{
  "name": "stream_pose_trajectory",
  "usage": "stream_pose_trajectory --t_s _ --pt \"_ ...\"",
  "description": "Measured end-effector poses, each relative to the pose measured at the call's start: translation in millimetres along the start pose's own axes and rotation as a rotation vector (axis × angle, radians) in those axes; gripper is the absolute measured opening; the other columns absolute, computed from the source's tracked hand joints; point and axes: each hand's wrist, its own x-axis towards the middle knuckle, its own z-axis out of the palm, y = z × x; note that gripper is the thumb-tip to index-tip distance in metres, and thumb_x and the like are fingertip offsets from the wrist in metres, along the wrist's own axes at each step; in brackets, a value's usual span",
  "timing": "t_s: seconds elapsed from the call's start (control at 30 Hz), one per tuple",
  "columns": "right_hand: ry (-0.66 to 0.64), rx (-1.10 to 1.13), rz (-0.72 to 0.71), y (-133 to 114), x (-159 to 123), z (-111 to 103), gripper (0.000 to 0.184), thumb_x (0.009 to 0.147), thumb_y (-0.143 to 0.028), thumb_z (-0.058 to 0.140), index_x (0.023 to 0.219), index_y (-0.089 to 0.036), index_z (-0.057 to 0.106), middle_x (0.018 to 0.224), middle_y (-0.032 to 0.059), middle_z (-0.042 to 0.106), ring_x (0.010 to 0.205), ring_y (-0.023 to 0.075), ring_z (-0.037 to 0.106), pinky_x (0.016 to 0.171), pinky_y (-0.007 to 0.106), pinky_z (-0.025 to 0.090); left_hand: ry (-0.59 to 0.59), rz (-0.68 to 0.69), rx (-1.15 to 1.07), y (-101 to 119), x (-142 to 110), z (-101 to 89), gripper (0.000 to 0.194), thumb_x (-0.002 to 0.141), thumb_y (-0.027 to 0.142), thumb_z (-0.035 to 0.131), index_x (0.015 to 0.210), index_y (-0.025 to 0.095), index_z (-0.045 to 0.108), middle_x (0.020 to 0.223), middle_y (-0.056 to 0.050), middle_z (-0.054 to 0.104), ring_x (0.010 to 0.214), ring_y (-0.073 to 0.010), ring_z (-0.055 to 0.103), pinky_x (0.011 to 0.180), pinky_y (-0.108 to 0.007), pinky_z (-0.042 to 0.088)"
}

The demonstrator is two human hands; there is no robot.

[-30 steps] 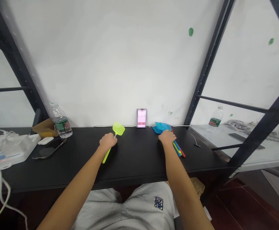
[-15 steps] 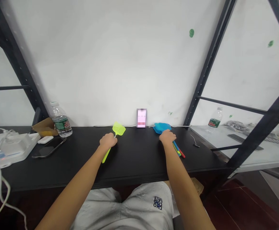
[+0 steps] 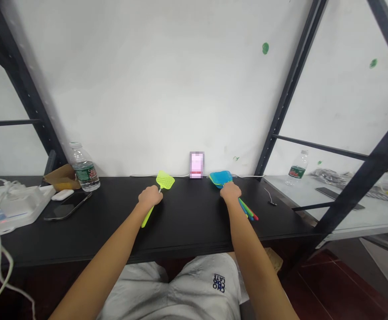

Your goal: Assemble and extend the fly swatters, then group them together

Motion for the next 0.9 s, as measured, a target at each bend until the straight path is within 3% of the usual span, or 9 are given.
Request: stream_pose_trajectory --t_s 0.23,0.7,0.8,0.9 --pt "-0.040 -0.043 -0.044 1.4 -6.7 -4.6 0.045 0.070 -0.014 0.064 0.115 -0.009 0.063 0.114 0.0219 0.063 0.113 0.0320 0.060 0.086 0.037 0.050 0.000 -0.009 0.000 -0.3 0.5 0.4 0.030 0.074 0.030 0.056 0.100 0.018 0.067 0.108 -0.019 0.067 0.100 -0.0330 0.065 0.077 -0.038 0.050" --pt "-0.055 0.055 0.034 10.5 -1.6 -5.9 0.045 0.070 -0.018 0.064 0.114 -0.010 0.062 0.114 0.0218 0.062 0.111 0.0329 0.060 0.085 0.040 0.050 -0.012 -0.004 0.020 -0.7 1.7 -0.3 0.031 0.075 0.031 0.053 0.101 0.018 0.066 0.111 -0.019 0.066 0.101 -0.0334 0.064 0.076 -0.039 0.051" --pt "-0.079 0.062 0.028 13.2 0.3 -7.3 0.042 0.068 -0.018 0.064 0.109 -0.012 0.064 0.107 0.0202 0.065 0.107 0.0329 0.062 0.083 0.039 0.050 -0.013 -0.016 0.013 -0.5 2.0 -0.5 0.032 0.075 0.031 0.054 0.101 0.018 0.066 0.111 -0.019 0.066 0.102 -0.0331 0.064 0.077 -0.038 0.051" --pt "-0.147 0.084 0.012 16.3 4.7 -8.1 0.031 0.068 -0.018 0.061 0.099 -0.013 0.065 0.087 0.0147 0.068 0.097 0.0297 0.065 0.081 0.038 0.050 -0.014 -0.016 0.015 -0.3 2.1 -0.6 0.032 0.075 0.031 0.055 0.102 0.018 0.066 0.111 -0.019 0.066 0.102 -0.0326 0.064 0.078 -0.038 0.051"
